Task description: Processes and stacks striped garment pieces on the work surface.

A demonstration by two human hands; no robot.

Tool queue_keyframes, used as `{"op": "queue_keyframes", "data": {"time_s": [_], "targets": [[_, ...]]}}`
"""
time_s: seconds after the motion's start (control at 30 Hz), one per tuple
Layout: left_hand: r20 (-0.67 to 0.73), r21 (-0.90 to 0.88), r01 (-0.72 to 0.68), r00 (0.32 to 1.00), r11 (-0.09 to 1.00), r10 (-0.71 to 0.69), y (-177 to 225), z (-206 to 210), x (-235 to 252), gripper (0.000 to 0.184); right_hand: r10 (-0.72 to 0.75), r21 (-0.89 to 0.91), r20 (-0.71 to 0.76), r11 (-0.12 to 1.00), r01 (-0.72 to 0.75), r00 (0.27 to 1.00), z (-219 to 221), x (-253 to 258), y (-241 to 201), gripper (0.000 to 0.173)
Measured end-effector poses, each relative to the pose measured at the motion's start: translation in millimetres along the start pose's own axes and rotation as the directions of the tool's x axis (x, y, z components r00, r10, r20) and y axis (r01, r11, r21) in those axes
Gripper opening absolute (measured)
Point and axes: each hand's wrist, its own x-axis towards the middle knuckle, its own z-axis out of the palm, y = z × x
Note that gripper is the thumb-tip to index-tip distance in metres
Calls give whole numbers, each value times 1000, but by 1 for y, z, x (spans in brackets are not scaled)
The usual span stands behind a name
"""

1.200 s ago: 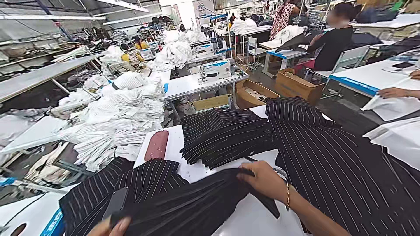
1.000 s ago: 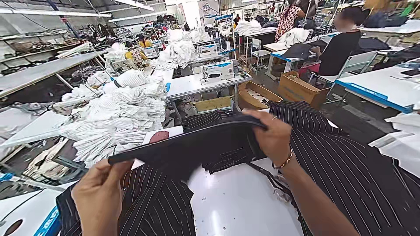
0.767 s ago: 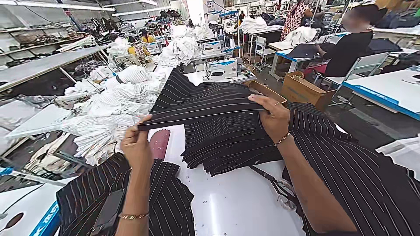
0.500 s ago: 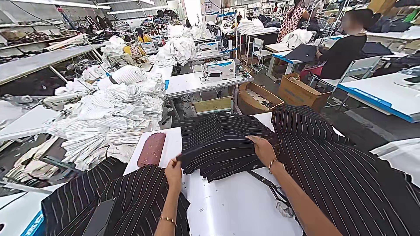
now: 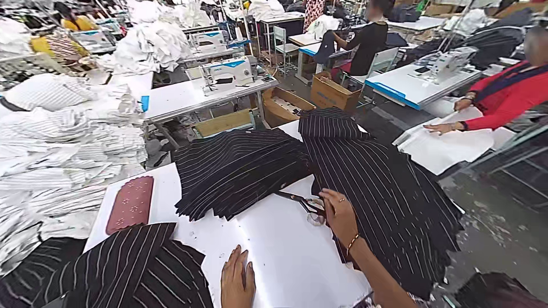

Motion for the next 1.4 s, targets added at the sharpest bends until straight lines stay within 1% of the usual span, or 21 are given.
{"op": "queue_keyframes", "data": {"time_s": [0.07, 0.1, 0.13, 0.17, 0.2, 0.27, 0.3, 0.37, 0.43, 0.47, 0.53, 0.63, 0.73, 0.83, 0.93, 1.07, 1.13, 1.2, 1.27, 1.33, 1.4], "targets": [[-14, 12, 2, 1000, 1000, -2, -4, 4, 0, 42, 111, -120, 16, 987, -108, 994, -18, 1, 16, 28], [-26, 18, 1, 1000, 1000, 0, -6, 5, 1, 44, 193, -165, 86, 970, -177, 977, -24, -1, 22, 33], [-37, 25, -4, 999, 1000, 5, -7, 6, 2, 45, 273, -210, 175, 949, -235, 946, -28, -5, 27, 43], [-43, 28, -5, 999, 1000, 6, -7, 7, 3, 45, 318, -257, 232, 932, -257, 919, -26, -10, 32, 52], [-40, 27, 3, 999, 1000, -2, -6, 6, 3, 45, 311, -291, 231, 926, -240, 922, -21, -17, 37, 56], [-23, 21, 24, 999, 999, -23, -2, 3, 4, 45, 256, -294, 166, 935, -200, 952, -12, -27, 43, 54], [-25, 23, 22, 999, 999, -21, -1, 3, 5, 45, 276, -286, 182, 933, -217, 944, -13, -26, 41, 53], [-38, 27, 9, 999, 1000, -7, -1, 3, 4, 45, 368, -295, 274, 911, -287, 888, -23, -19, 31, 55], [-42, 34, 1, 999, 999, 1, -1, 4, 4, 45, 445, -325, 348, 883, -340, 825, -33, -10, 23, 49], [-44, 35, -1, 999, 999, 3, -1, 4, 4, 45, 474, -333, 363, 870, -364, 802, -37, -6, 20, 45], [-53, 43, -8, 999, 999, 10, -1, 5, 4, 45, 507, -350, 352, 851, -391, 787, -45, -1, 18, 40], [-56, 51, -8, 998, 999, 10, -1, 6, 3, 45, 520, -368, 329, 839, -400, 788, -52, 3, 18, 39], [-46, 59, 6, 999, 998, -3, 1, 7, 3, 44, 520, -393, 403, 842, -371, 753, -49, 3, 17, 44], [-32, 73, 0, 999, 997, 3, 2, 7, 3, 44, 536, -419, 441, 832, -364, 720, -55, 8, 13, 39], [-38, 74, -6, 999, 997, 8, -1, 7, 3, 44, 568, -364, 405, 819, -444, 717, -69, 16, 20, 40], [-46, 68, -15, 999, 998, 18, -3, 7, 5, 43, 529, -310, 489, 849, -428, 694, -76, 14, 25, 35], [-48, 55, -11, 999, 998, 14, -2, 6, 5, 43, 530, -271, 482, 847, -457, 697, -74, 13, 29, 31], [-56, 44, -16, 998, 999, 18, -5, 6, 5, 42, 552, -257, 448, 833, -489, 704, -71, 13, 36, 31], [-64, 23, -21, 998, 1000, 22, -8, 6, 5, 41, 545, -233, 414, 838, -494, 729, -71, 13, 35, 32], [-74, 2, -28, 997, 1000, 28, -9, 6, 5, 39, 502, -213, 394, 865, -455, 770, -70, 11, 31, 32], [-71, -18, -31, 997, 999, 30, -10, 6, 5, 38, 454, -223, 424, 891, -395, 784, -63, 7, 27, 40]]}}
